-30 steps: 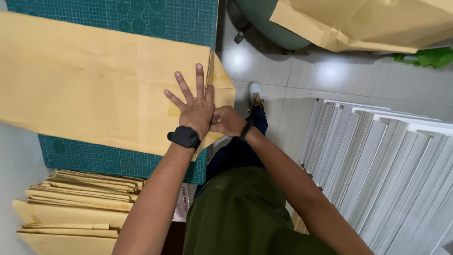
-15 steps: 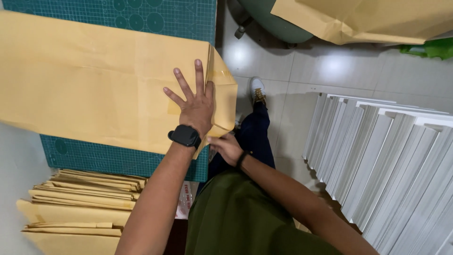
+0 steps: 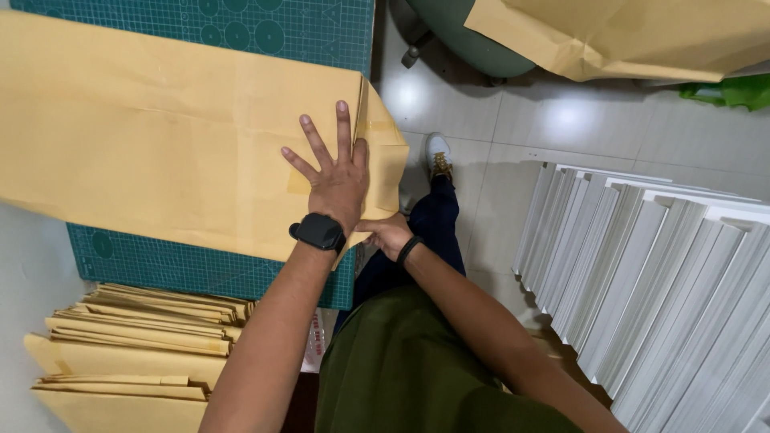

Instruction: The person wraps a stack of flyers in brown paper by hand, securing the folds with a tape dispenser and then marking the finished package with a pen.

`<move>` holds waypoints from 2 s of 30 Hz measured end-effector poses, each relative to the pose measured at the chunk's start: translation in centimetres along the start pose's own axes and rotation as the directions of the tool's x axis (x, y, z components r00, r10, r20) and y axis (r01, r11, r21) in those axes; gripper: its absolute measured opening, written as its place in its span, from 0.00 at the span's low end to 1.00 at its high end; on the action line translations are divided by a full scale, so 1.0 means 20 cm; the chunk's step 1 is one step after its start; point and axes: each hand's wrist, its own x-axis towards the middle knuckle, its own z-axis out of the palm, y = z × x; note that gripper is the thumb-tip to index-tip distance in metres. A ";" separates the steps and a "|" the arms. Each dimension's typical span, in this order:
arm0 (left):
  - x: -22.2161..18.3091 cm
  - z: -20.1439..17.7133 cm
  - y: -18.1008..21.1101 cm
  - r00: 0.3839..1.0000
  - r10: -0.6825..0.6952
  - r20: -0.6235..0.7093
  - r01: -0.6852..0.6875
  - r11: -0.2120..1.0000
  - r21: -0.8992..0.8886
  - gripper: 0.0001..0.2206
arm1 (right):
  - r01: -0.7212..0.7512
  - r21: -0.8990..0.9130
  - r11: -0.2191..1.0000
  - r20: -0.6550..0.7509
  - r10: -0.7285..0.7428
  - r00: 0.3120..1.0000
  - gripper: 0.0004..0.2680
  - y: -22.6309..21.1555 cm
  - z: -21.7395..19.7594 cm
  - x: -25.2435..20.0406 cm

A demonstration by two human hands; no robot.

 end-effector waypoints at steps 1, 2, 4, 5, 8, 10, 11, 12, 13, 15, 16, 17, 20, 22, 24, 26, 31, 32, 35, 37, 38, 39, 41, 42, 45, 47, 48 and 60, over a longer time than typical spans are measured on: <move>0.00 -0.01 0.00 1.000 0.001 -0.005 -0.001 1.000 -0.003 0.48 | -0.006 0.007 1.000 0.000 0.006 1.000 0.18 0.01 -0.01 0.01; -0.01 -0.01 0.00 1.000 0.002 -0.010 -0.002 1.000 -0.005 0.47 | -0.013 0.013 1.000 -0.001 0.013 1.000 0.19 0.01 -0.01 0.03; -0.01 -0.02 0.01 1.000 0.001 -0.014 -0.002 1.000 -0.012 0.47 | 0.002 0.055 0.998 0.016 -0.003 1.000 0.21 0.10 -0.07 0.09; -0.01 -0.02 0.00 1.000 -0.002 -0.017 0.001 1.000 -0.015 0.47 | 0.013 0.099 0.995 0.036 -0.017 0.999 0.22 0.15 -0.10 0.13; -0.01 -0.01 0.00 1.000 0.000 -0.031 0.000 1.000 -0.012 0.44 | -0.033 0.136 0.990 0.195 0.005 0.981 0.23 -0.03 -0.01 -0.15; -0.01 -0.02 0.00 1.000 0.000 -0.031 0.000 1.000 -0.018 0.44 | -0.029 0.145 0.989 0.191 0.001 0.982 0.24 0.12 -0.11 -0.05; -0.01 -0.02 0.00 1.000 0.000 -0.029 0.000 1.000 -0.019 0.44 | -0.027 0.156 0.987 0.188 -0.003 0.982 0.24 0.20 -0.16 -0.01; -0.02 -0.02 0.01 1.000 0.000 -0.028 -0.001 1.000 -0.021 0.44 | -0.028 0.155 0.988 0.186 -0.001 0.982 0.24 0.20 -0.14 0.00; -0.02 -0.03 0.01 1.000 -0.005 -0.028 0.004 1.000 -0.014 0.43 | 0.002 0.136 0.991 0.124 -0.019 0.992 0.22 0.20 -0.12 0.01; -0.03 -0.04 0.01 0.999 -0.011 -0.033 0.011 1.000 -0.005 0.43 | 0.035 0.115 0.993 0.064 -0.042 0.997 0.19 0.28 -0.12 0.10; -0.03 -0.05 0.01 0.999 -0.009 -0.032 0.008 1.000 -0.011 0.43 | 0.035 0.137 0.990 0.029 -0.040 0.999 0.18 0.37 -0.15 0.18; -0.04 -0.05 0.01 1.000 -0.005 -0.029 0.004 1.000 -0.019 0.43 | 0.036 0.158 0.987 -0.009 -0.034 0.999 0.17 0.46 -0.19 0.25; -0.03 -0.04 0.01 0.999 -0.011 -0.049 0.010 1.000 -0.007 0.42 | 0.061 0.110 0.992 -0.034 -0.058 0.998 0.19 0.30 -0.09 0.12; -0.04 -0.03 0.01 0.999 -0.011 -0.051 0.011 1.000 -0.010 0.42 | 0.068 0.090 0.994 -0.039 -0.065 0.997 0.20 0.32 -0.10 0.13; -0.02 -0.03 0.01 0.998 -0.007 -0.063 0.006 1.000 -0.012 0.42 | 0.085 0.071 0.994 -0.045 -0.082 0.996 0.20 0.32 -0.11 0.16; -0.03 -0.02 0.01 0.998 -0.006 -0.069 0.005 1.000 -0.005 0.42 | 0.111 -0.030 0.993 -0.093 -0.113 0.989 0.18 0.34 -0.13 0.17; -0.03 -0.03 0.01 0.996 -0.012 -0.086 0.012 1.000 -0.007 0.41 | 0.110 0.005 0.994 -0.055 -0.109 0.992 0.18 0.31 -0.12 0.12; -0.04 -0.03 0.01 0.996 -0.013 -0.088 0.012 1.000 -0.014 0.41 | 0.103 0.047 0.994 -0.015 -0.102 0.995 0.18 0.29 -0.11 0.09; -0.03 -0.02 0.01 0.997 -0.017 -0.076 0.015 1.000 -0.020 0.41 | 0.071 0.073 0.995 0.055 -0.075 0.996 0.21 0.09 -0.01 -0.14; -0.02 -0.01 0.01 0.997 -0.018 -0.076 0.017 1.000 -0.017 0.41 | 0.077 0.058 0.995 0.004 -0.077 0.997 0.19 0.10 -0.02 -0.12; -0.01 0.00 0.01 0.997 -0.020 -0.075 0.019 1.000 -0.011 0.41 | 0.082 0.045 0.996 -0.046 -0.080 0.996 0.17 0.11 -0.03 -0.11; -0.01 0.00 0.01 0.997 -0.021 -0.075 0.021 1.000 -0.011 0.41 | 0.080 0.045 0.996 -0.044 -0.078 0.996 0.17 0.12 -0.03 -0.10; 0.00 0.01 0.00 0.997 -0.014 -0.072 0.013 1.000 -0.024 0.41 | 0.066 0.095 0.993 -0.080 -0.058 0.995 0.16 0.15 -0.03 -0.08; 0.00 0.01 0.00 0.997 -0.015 -0.074 0.013 1.000 -0.025 0.41 | 0.067 0.094 0.993 -0.080 -0.060 0.995 0.16 0.15 -0.04 -0.07; 0.00 0.04 0.00 0.994 -0.018 -0.105 0.017 1.000 -0.017 0.43 | 0.049 0.073 0.996 -0.103 -0.042 0.994 0.15 0.16 -0.05 -0.06; 0.02 0.06 0.00 0.990 -0.015 -0.138 0.012 1.000 -0.026 0.42 | 0.030 0.066 0.997 -0.144 -0.020 0.989 0.15 0.15 -0.06 -0.06; 0.02 0.07 0.00 0.990 -0.019 -0.137 0.015 0.999 -0.029 0.42 | 0.028 0.063 0.998 -0.142 -0.019 0.990 0.15 0.15 -0.07 -0.05; -0.04 0.06 -0.01 0.956 -0.003 -0.292 0.002 1.000 -0.004 0.35 | 0.153 0.201 0.968 -0.269 -0.096 0.958 0.11 0.05 -0.20 -0.04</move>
